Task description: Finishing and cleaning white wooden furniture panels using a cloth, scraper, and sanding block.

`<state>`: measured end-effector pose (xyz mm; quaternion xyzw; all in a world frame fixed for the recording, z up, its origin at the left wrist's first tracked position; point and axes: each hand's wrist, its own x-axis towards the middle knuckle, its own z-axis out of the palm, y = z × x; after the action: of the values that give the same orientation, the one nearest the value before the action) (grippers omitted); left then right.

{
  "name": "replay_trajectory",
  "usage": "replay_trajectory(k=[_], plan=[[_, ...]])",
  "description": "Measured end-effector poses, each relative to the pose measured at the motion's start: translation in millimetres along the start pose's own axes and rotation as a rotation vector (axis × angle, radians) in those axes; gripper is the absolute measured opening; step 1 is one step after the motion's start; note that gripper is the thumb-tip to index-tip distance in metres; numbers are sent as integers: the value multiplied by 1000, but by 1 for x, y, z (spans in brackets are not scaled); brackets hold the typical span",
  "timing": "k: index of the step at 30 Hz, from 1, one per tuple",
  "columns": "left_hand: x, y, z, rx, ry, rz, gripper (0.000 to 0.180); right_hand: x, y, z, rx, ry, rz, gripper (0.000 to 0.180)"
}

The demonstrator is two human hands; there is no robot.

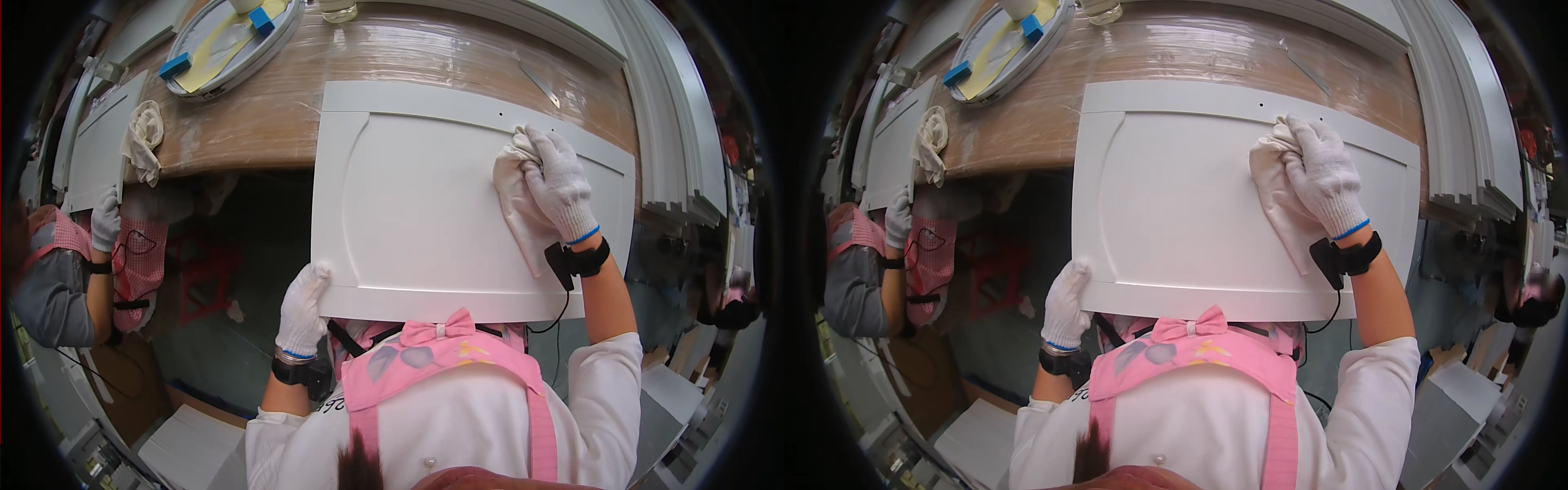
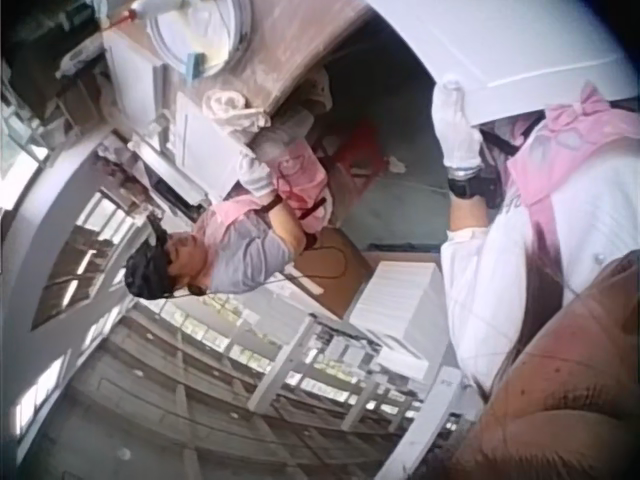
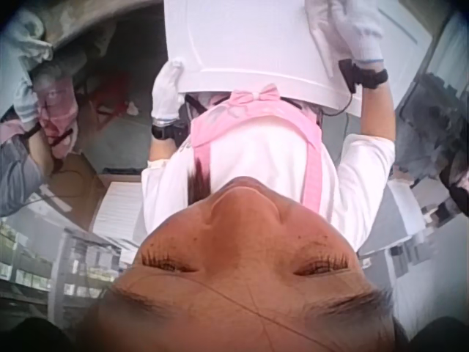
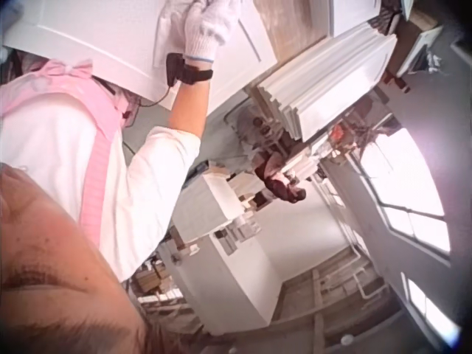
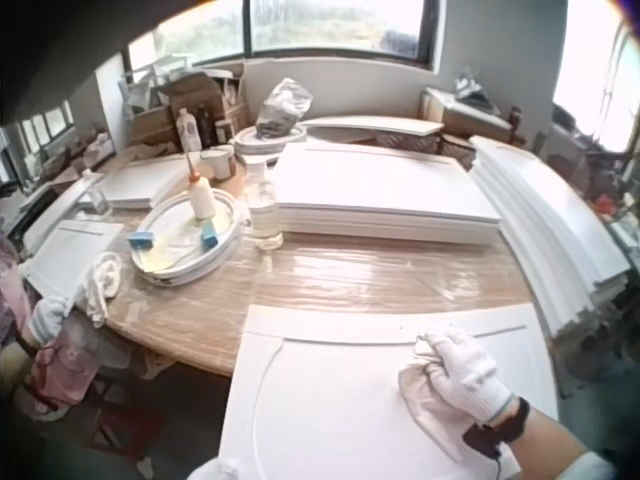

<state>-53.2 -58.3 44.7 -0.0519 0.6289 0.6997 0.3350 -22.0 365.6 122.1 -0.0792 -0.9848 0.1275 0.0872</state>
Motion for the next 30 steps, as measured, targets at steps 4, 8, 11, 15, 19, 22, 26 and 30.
replay_trajectory(k=[4,8,11,15,19,22,26,30], plan=[[-4,0,-7,-47,12,-82,30,14,-6,-60,47,-370,-186,38],[-4,18,16,-337,79,-157,10,78,40,-47,64,-34,205,36],[3,22,16,-341,82,-166,9,112,90,-10,-239,-73,232,40],[-6,2,-2,-384,56,-96,17,149,76,-3,-382,-343,244,38],[-7,7,1,-293,36,-114,18,143,83,-8,-380,-380,171,31],[-5,9,11,-331,19,-91,21,139,99,-4,-385,-379,127,27],[-10,6,12,-255,14,-63,25,140,86,12,-493,-310,203,24],[-6,9,13,-243,17,-42,23,134,125,36,-475,-164,225,23]])
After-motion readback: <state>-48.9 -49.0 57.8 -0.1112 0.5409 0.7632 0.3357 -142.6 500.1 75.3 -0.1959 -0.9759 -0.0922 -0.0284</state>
